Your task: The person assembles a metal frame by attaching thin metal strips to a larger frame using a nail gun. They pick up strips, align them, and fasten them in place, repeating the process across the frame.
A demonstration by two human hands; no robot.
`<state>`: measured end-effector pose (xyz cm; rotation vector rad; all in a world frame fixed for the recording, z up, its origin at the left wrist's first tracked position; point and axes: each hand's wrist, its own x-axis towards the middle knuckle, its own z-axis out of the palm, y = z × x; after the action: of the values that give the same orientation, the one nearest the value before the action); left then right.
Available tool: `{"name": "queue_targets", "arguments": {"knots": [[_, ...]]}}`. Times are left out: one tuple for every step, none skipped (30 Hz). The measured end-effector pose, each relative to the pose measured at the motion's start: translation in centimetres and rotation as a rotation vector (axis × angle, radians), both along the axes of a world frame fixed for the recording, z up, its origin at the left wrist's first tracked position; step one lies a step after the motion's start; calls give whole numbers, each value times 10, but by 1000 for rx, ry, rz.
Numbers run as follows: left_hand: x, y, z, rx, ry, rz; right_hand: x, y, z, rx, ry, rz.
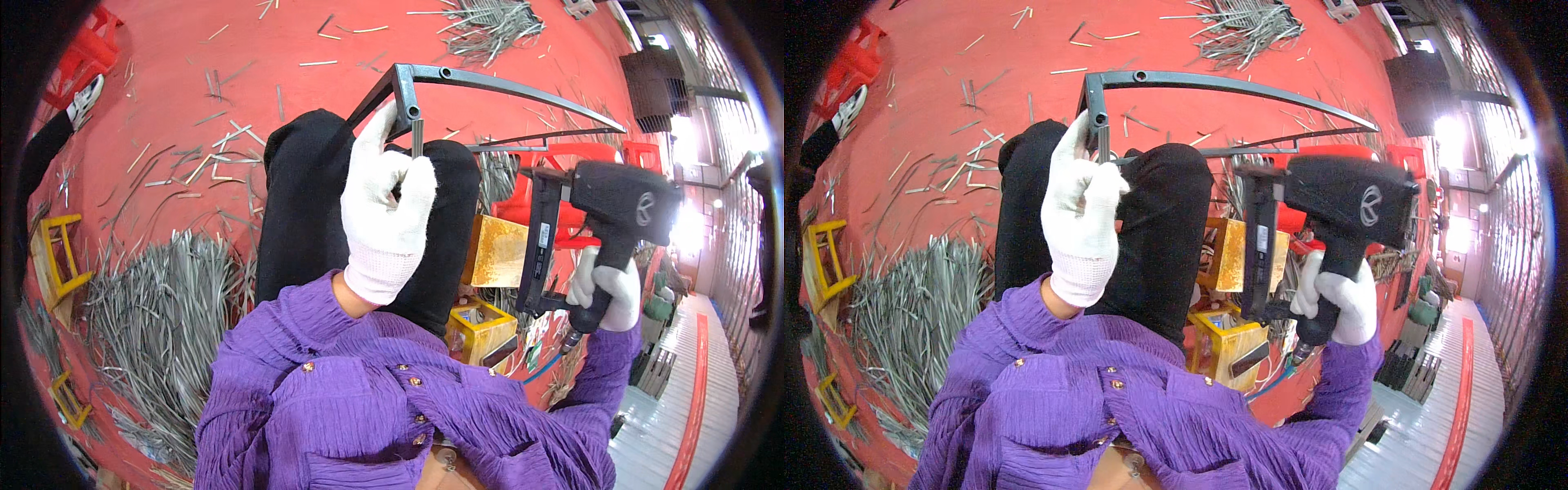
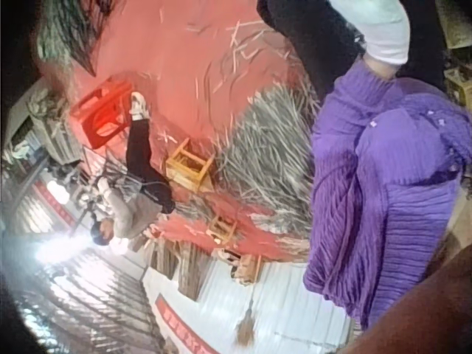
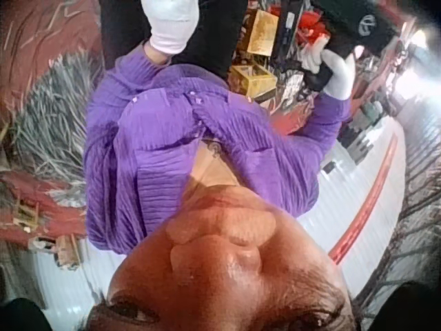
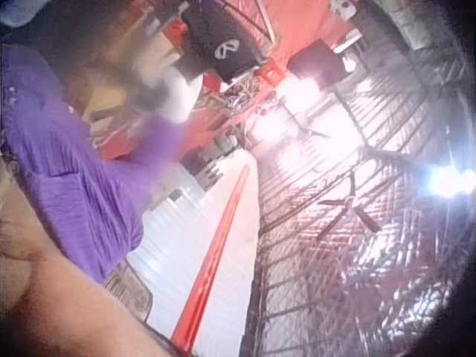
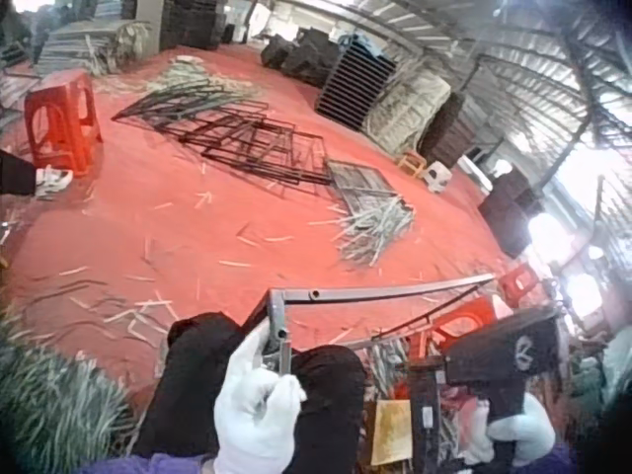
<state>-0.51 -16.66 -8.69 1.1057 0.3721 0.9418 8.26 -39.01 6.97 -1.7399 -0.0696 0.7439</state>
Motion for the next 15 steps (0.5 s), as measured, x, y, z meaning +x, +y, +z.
{"name": "queue_targets", "arguments": {"knots": [[0, -1, -1, -23, 7, 7, -9, 21, 11, 48, -14, 18], [2, 0, -2, 3, -19, 12, -17, 40, 22, -33, -26, 7], [1, -1, -2, -26, -19, 8, -23, 56, 28, -47, -30, 34], [3, -1, -3, -31, -53, 15, -27, 70, 33, -10, -33, 76], [3, -1, -4, -36, -21, 21, -30, 82, 38, -82, -35, 71], [5, 0, -4, -15, -25, 40, -32, 92, 41, -104, -37, 82], [6, 0, -5, 6, -28, 59, -34, 100, 42, -118, -29, 87], [7, 1, -5, 67, -4, 77, -34, 107, 42, -118, -30, 117], [8, 3, -6, 129, 20, 97, -34, 112, 42, -132, -30, 130], [8, 4, -6, 192, 46, 117, -35, 116, 41, -132, -19, 134], [8, 4, -6, 178, 51, 113, -36, 120, 41, -127, -16, 143], [8, 5, -6, 166, 55, 110, -37, 122, 41, -137, -23, 139], [8, 5, -6, 154, 58, 108, -39, 123, 42, -153, -22, 123], [9, 4, -5, 140, 51, 107, -39, 125, 43, -177, -14, 114], [9, 4, -5, 127, 44, 106, -40, 125, 43, -189, -1, 105]]}}
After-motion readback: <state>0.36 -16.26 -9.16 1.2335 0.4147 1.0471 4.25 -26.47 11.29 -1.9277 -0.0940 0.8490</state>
